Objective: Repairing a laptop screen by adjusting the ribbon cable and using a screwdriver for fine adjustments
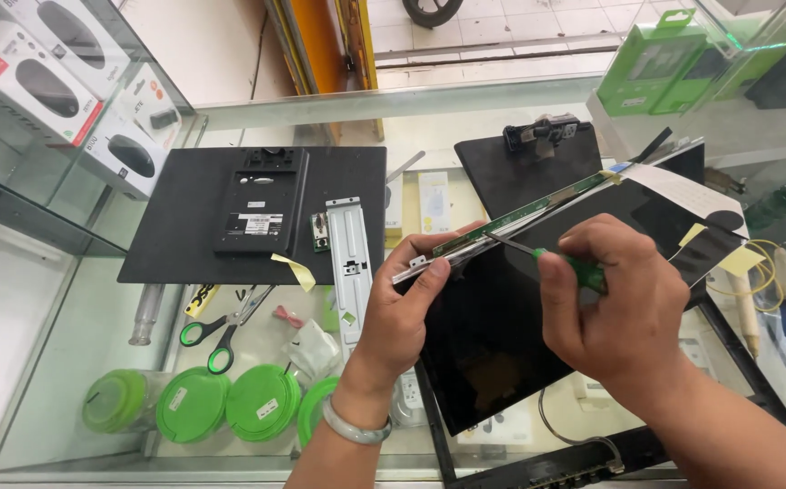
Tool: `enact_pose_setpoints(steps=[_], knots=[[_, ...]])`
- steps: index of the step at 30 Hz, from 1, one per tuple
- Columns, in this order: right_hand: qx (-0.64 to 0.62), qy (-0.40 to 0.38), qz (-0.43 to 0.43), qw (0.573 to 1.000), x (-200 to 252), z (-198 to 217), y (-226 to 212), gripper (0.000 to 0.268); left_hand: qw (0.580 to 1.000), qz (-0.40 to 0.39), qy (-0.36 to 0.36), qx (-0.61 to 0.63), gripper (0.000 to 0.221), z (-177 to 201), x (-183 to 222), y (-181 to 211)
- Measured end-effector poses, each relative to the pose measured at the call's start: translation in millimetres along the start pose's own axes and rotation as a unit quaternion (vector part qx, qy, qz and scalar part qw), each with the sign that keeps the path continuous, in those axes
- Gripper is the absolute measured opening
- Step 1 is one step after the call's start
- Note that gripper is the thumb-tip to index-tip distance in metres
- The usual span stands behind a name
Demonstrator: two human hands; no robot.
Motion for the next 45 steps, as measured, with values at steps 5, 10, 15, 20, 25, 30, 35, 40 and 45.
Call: enact_pose_setpoints(steps=[5,10,15,20,25,30,35,40,45], knots=[[-0.066,0.064,0.087,0.992,-4,-3,-7,0.056,1.0,-0.02,0.012,0.009,0.021,1,-1,-2],[-0.028,0.121,0.069,0.99,7,-14,9,0.049,0.998,0.011,0.033,0.062,0.019,9,-2,-15],[-0.06,0.051,0.043,0.996,5,-12,9,0.024,0.99,0.048,0.079,0.111,0.02,19,-2,-31],[-0.112,-0.03,0.061,0.991,-6,-9,8,0.011,0.991,0.041,0.085,0.094,0.021,17,-3,-28],[-0.032,-0.142,-0.015,0.989,-12,-1,4,0.025,0.987,0.05,0.125,0.093,0.023,22,-5,-32],[-0.005,-0.148,-0.011,0.989,-16,9,9,0.031,0.988,0.041,0.11,0.102,0.022,18,-4,-29],[0.061,-0.097,0.081,0.99,-23,16,-2,0.05,0.99,0.045,0.098,0.091,0.021,14,-3,-23],[-0.026,-0.12,0.075,0.99,-28,20,-11,0.003,0.995,0.017,0.1,0.014,0.022,14,-3,-21],[-0.07,-0.149,0.095,0.982,-29,18,-15,0.012,0.993,0.015,0.109,0.036,0.022,16,-3,-25]])
Point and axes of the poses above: each hand's wrist, its own x-axis away from the middle knuckle, its own z-axis out of the back of the hand, y = z × x, the point moved 3 cm from there along -x, towards the middle knuckle, and after that the axes turned 6 degrees about x, right-handed, at the moved point
